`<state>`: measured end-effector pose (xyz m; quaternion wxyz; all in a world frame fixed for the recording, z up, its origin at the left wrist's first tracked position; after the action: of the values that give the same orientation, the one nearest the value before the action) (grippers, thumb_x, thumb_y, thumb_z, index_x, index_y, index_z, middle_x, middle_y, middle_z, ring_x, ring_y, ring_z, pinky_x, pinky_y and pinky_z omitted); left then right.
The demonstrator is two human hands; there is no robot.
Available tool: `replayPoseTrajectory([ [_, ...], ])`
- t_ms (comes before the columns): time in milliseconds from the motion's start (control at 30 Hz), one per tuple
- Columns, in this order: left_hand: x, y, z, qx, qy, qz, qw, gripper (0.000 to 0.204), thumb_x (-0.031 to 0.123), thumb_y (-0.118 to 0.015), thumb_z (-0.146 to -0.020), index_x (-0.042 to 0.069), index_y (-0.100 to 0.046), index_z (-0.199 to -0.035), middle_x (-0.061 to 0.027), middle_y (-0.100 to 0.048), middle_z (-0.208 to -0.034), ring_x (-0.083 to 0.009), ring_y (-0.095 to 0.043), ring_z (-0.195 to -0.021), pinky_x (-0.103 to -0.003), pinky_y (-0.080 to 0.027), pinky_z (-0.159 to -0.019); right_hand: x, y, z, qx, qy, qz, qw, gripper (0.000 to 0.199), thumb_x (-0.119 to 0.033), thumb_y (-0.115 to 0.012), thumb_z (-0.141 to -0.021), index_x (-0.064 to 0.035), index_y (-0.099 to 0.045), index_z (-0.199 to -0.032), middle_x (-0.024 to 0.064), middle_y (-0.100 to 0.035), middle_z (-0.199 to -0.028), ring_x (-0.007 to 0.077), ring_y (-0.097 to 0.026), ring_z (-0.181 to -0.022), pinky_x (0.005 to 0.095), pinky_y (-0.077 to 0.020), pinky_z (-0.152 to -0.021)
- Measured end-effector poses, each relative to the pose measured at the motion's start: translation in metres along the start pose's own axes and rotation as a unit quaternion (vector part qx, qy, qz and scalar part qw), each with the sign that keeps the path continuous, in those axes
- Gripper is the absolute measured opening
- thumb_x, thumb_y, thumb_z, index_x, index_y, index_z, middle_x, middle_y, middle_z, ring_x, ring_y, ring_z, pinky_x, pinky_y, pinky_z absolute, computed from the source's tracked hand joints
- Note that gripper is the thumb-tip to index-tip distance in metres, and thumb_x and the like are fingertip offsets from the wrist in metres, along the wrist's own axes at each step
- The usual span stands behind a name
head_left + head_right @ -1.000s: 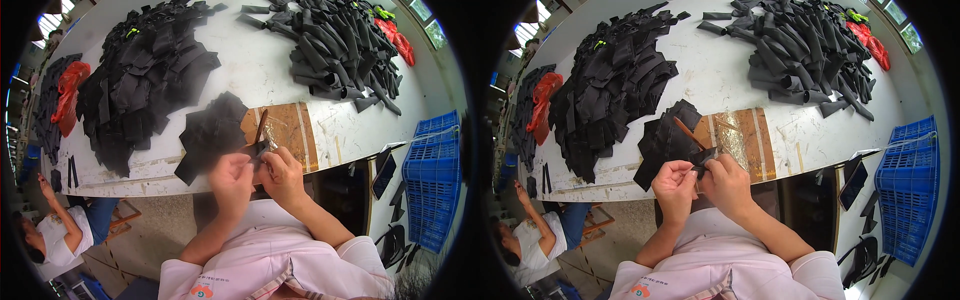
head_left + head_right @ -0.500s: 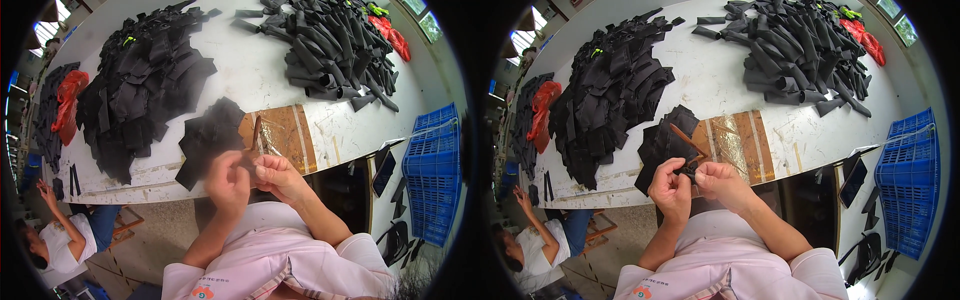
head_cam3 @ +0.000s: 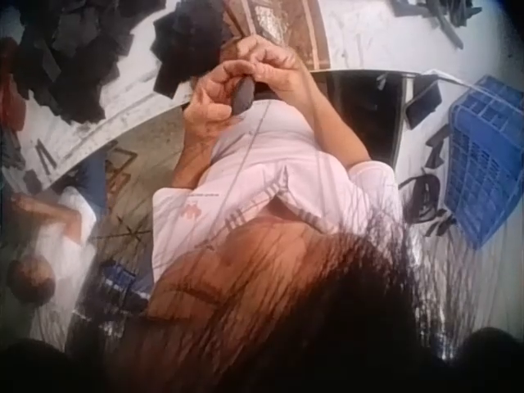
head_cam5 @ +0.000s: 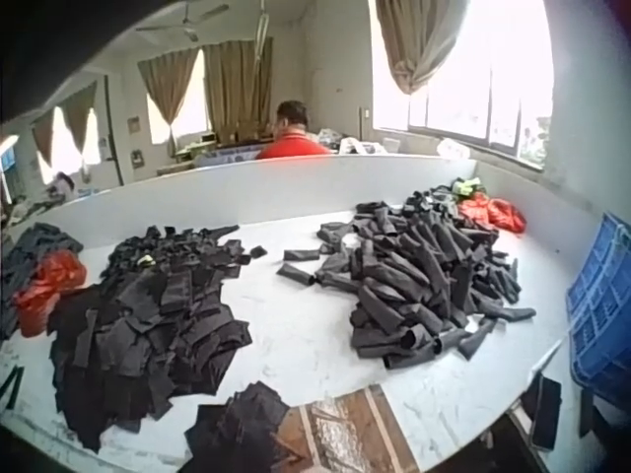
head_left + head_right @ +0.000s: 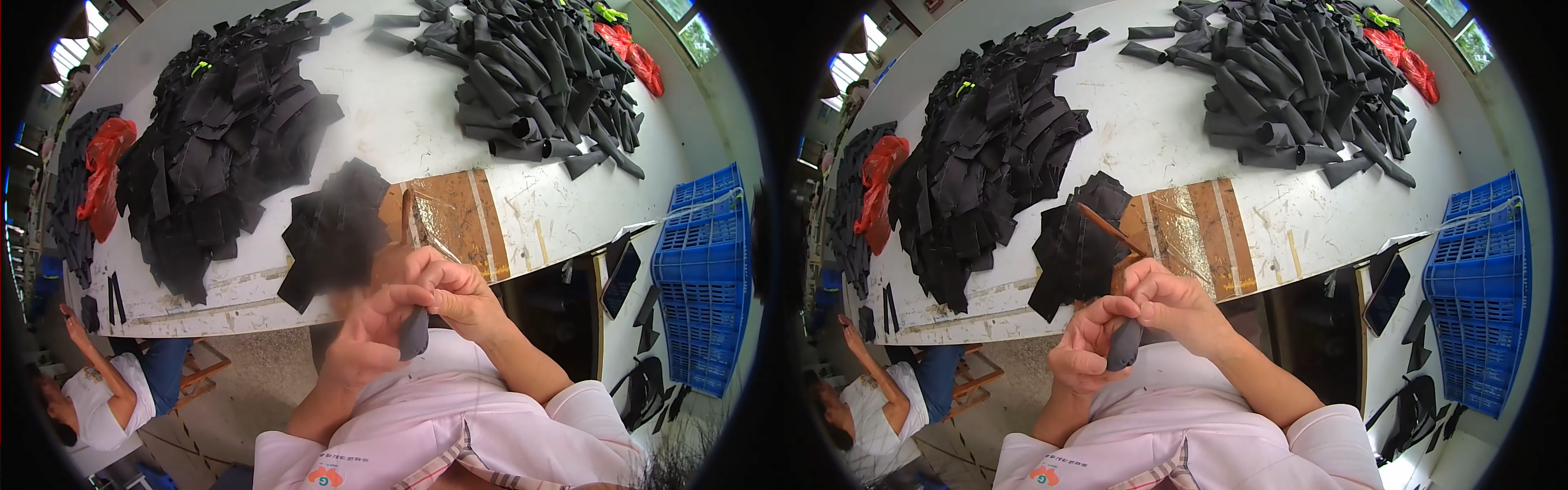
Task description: The person is folding and organizing small black rectangular fabric pieces at a manufacturing workbench.
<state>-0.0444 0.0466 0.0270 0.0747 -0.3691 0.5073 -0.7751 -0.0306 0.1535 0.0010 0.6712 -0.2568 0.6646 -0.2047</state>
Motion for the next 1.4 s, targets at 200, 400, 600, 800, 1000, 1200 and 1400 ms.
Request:
replayPoseTrajectory([
  [200,0.01,0.007,0.0,0.166,-0.183,-0.374,0.894,0.013,-0.001,-0.055,-0.081,-0.004,-0.056,-0.094,-0.0077,-0.057,-0.089,-0.0036,-0.05,-0.061,-0.015,-0.039,-0.048,-0.019,-0.001,-0.001,0.058,0.024,0.097,0.993,0.016,-0.015,-0.059,-0.082,-0.0026,-0.051,-0.076,0.0049,-0.05,-0.083,0.009,-0.043,-0.072,0.0213,-0.0366,-0.067],
  [400,0.033,-0.015,-0.007,0.134,-0.275,-0.361,0.881,0.01,0.003,-0.056,-0.082,-0.003,-0.053,-0.089,-0.0091,-0.057,-0.086,-0.0045,-0.05,-0.06,-0.016,-0.041,-0.05,-0.061,-0.02,-0.013,0.041,0.104,0.392,0.913,0.01,-0.003,-0.059,-0.075,-0.0014,-0.05,-0.079,0.0072,-0.05,-0.083,0.0153,-0.048,-0.067,0.0254,-0.0418,-0.061],
  [600,0.059,-0.066,-0.032,-0.273,-0.031,0.135,0.952,0.017,0.001,-0.047,-0.084,0.0,-0.049,-0.1,-0.0062,-0.054,-0.074,-0.0032,-0.041,-0.043,-0.016,-0.027,-0.034,-0.107,-0.052,-0.043,-0.046,0.054,0.244,0.967,0.02,-0.019,-0.053,-0.086,-0.0017,-0.05,-0.076,-0.0025,-0.044,-0.061,0.0055,-0.037,-0.055,0.0205,-0.0318,-0.048],
  [800,0.051,-0.014,-0.063,-0.148,0.027,0.276,0.949,0.028,0.005,-0.036,-0.088,0.003,-0.048,-0.114,-0.0108,-0.057,-0.08,-0.0017,-0.027,-0.035,-0.017,-0.02,-0.031,-0.065,0.0,-0.07,-0.007,-0.127,0.095,0.987,0.024,-0.025,-0.057,-0.084,-0.005,-0.052,-0.071,-0.0031,-0.043,-0.061,0.0041,-0.036,-0.053,0.017,-0.0276,-0.046],
  [1000,0.039,-0.001,-0.064,-0.117,0.003,0.311,0.943,0.026,0.004,-0.037,-0.087,0.003,-0.052,-0.109,-0.0132,-0.057,-0.087,-0.0015,-0.03,-0.034,-0.016,-0.021,-0.03,-0.061,-0.001,-0.073,0.026,-0.113,0.159,0.981,0.026,-0.027,-0.055,-0.085,-0.0051,-0.052,-0.071,-0.0037,-0.041,-0.057,0.0057,-0.033,-0.048,0.0195,-0.0275,-0.045],
  [1200,0.047,-0.016,-0.063,-0.061,-0.032,0.489,0.869,0.013,-0.002,-0.041,-0.082,-0.01,-0.05,-0.08,-0.0053,-0.045,-0.05,-0.0052,-0.031,-0.029,-0.018,-0.023,-0.028,-0.063,-0.009,-0.084,-0.023,-0.106,0.198,0.974,0.029,-0.029,-0.056,-0.084,-0.0041,-0.053,-0.069,-0.0046,-0.042,-0.057,0.0049,-0.035,-0.048,0.0193,-0.027,-0.044],
  [1400,0.035,0.005,-0.057,-0.038,-0.05,0.255,0.965,0.022,0.0,-0.042,-0.085,-0.002,-0.05,-0.105,-0.0153,-0.059,-0.086,-0.002,-0.031,-0.034,-0.015,-0.021,-0.03,-0.046,0.007,-0.077,-0.025,-0.135,0.077,0.988,0.028,-0.028,-0.057,-0.084,-0.0046,-0.053,-0.068,-0.0047,-0.043,-0.059,0.0049,-0.037,-0.051,0.0184,-0.0288,-0.046],
])
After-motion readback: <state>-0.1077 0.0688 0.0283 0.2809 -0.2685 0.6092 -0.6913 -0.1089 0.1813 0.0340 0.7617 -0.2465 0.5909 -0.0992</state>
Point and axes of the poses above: each hand's wrist, its own z-axis away from the middle knuckle, its own y-axis out of the back of the hand, x = y × z, the point moved 5 cm from there along -z, towards the middle knuckle
